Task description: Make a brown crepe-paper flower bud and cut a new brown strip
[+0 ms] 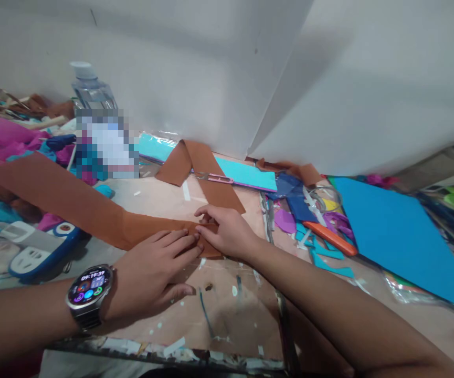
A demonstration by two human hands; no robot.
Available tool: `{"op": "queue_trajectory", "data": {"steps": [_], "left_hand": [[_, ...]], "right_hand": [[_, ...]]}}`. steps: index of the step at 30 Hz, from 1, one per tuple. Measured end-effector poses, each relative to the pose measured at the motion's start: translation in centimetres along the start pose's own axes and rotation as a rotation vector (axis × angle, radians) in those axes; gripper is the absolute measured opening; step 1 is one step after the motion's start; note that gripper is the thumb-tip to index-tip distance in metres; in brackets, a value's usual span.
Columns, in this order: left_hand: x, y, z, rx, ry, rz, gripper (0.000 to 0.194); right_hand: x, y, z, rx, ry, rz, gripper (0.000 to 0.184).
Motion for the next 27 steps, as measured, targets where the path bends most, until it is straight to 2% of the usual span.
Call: {"op": "queue_trajectory", "data": {"steps": [5, 12, 16, 20, 27], "left_hand": [[0.1, -0.3, -0.7, -0.011, -0.019, -0.072, 0.056], [0.3, -0.7, -0.8, -0.026, 0.010, -0.106, 0.046], [0.2, -0.8, -0.1, -0.023, 0.052, -0.086, 0.058], [0.1, -1.0, 0.5, -0.035, 0.046, -0.078, 0.074], [0.2, -0.9, 0.7, -0.037, 0.004, -0.066, 0.073]], "right_hand": [[-0.3, 0.1, -0.3, -0.039, -0.028, 0.024, 0.032], [-0.2, 0.4, 0.2, 0.008, -0.014, 0.028, 0.025], [-0.1, 0.3, 0.2, 0.037, -0.009, 0.026, 0.024], [-0.2, 0.3, -0.1, 0.009, 0.019, 0.033, 0.019], [-0.3, 0.4, -0.4, 0.021, 0.069, -0.011, 0.017]]}}
Point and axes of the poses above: each hand's wrist, its own x-axis towards the middle knuckle, its own z-axis out of the palm, y = z × x, the point moved 7 cm from there along x, towards the middle knuckle, and after that the axes turned 11 degrees about -z, right-handed, at the moved point
